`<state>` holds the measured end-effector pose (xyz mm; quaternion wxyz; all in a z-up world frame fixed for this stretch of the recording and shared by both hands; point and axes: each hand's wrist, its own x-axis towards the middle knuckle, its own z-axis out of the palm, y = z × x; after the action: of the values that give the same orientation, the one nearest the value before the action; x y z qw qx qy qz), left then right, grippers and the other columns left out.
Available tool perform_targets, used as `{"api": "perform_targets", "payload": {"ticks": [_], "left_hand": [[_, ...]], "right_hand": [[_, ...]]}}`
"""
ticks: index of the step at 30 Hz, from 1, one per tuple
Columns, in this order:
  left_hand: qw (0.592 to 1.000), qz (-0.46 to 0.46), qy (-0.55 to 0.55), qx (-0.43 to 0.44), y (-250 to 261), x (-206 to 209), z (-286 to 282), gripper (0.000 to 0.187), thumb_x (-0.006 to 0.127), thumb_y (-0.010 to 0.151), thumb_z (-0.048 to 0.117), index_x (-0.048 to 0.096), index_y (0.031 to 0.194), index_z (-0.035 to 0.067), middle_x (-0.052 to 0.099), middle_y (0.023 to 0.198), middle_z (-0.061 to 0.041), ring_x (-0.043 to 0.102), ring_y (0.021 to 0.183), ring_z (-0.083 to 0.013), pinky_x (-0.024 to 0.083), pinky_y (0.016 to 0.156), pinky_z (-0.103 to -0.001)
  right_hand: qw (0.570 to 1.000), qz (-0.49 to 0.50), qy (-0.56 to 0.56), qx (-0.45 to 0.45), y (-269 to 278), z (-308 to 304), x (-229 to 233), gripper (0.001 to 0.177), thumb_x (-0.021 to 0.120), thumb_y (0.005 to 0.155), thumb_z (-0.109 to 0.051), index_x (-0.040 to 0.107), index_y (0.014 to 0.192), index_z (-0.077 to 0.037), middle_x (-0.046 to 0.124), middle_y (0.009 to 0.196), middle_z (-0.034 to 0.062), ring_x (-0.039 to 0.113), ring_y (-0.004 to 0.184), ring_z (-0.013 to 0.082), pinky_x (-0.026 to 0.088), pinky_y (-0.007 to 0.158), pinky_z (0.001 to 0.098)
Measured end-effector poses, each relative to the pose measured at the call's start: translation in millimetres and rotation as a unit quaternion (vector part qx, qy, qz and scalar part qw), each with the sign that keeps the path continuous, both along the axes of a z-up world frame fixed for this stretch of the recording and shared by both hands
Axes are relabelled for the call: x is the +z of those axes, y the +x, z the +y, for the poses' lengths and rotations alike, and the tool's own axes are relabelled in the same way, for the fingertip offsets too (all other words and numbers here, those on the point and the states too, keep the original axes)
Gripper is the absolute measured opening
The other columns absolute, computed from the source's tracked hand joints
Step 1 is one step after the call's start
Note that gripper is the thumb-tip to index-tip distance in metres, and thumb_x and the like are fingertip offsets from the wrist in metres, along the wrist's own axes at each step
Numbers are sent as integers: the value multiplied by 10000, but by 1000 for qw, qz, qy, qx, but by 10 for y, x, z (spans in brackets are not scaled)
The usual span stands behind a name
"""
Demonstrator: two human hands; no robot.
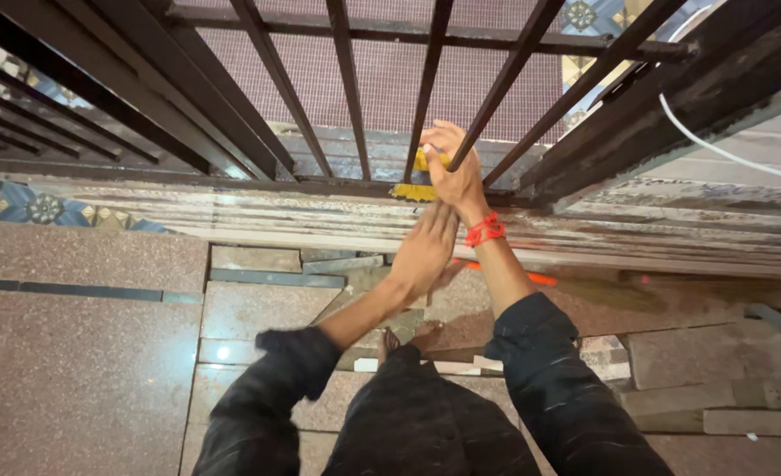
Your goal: The person wipes the vertical bars of a metal gate by hand using a yellow cloth, moving the cloth up and down each individual bar.
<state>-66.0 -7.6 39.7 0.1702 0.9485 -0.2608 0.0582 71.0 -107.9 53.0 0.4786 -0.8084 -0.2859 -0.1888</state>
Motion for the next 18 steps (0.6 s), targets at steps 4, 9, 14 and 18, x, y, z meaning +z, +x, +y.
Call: {"api": "perform_targets", "payload": {"ticks": [4,9,14,18], "left_hand": [[971,-32,-231,-54,-671,568,48,585,652,982,299,523,1481,22,567,1521,-175,534,1466,-333,421,1241,-423],[940,-8,-337,-50,-1118,1160,284,555,655,979,282,530,1452,21,573,1484,-169,542,1430,-324,428,1217,-417],[936,0,-351,-29,-1138,1133,345,525,658,975,266,537,1423,20,579,1447,-163,549,1393,-314,434,1194,-411],[934,-3,-356,-21,-1166,1081,305,501,661,973,253,543,1400,20,584,1417,-159,555,1364,-307,439,1176,-407]], "right_hand": [[1000,4,-6,-8,-16,-2,-32,111,636,966,-85,708,1028,-28,745,1123,111,611,1272,374,461,1105,462],[1000,-1,-5,-6,4,17,-64,97,642,971,-80,699,1028,-26,743,1118,110,617,1264,362,466,1105,463],[1000,12,-4,-18,-17,24,-94,103,635,972,-86,703,1023,-28,744,1112,114,621,1254,363,472,1088,456],[999,8,-4,-50,-70,62,-46,120,625,1000,-92,707,1083,-66,743,1144,118,651,1261,341,483,1117,443]]}}
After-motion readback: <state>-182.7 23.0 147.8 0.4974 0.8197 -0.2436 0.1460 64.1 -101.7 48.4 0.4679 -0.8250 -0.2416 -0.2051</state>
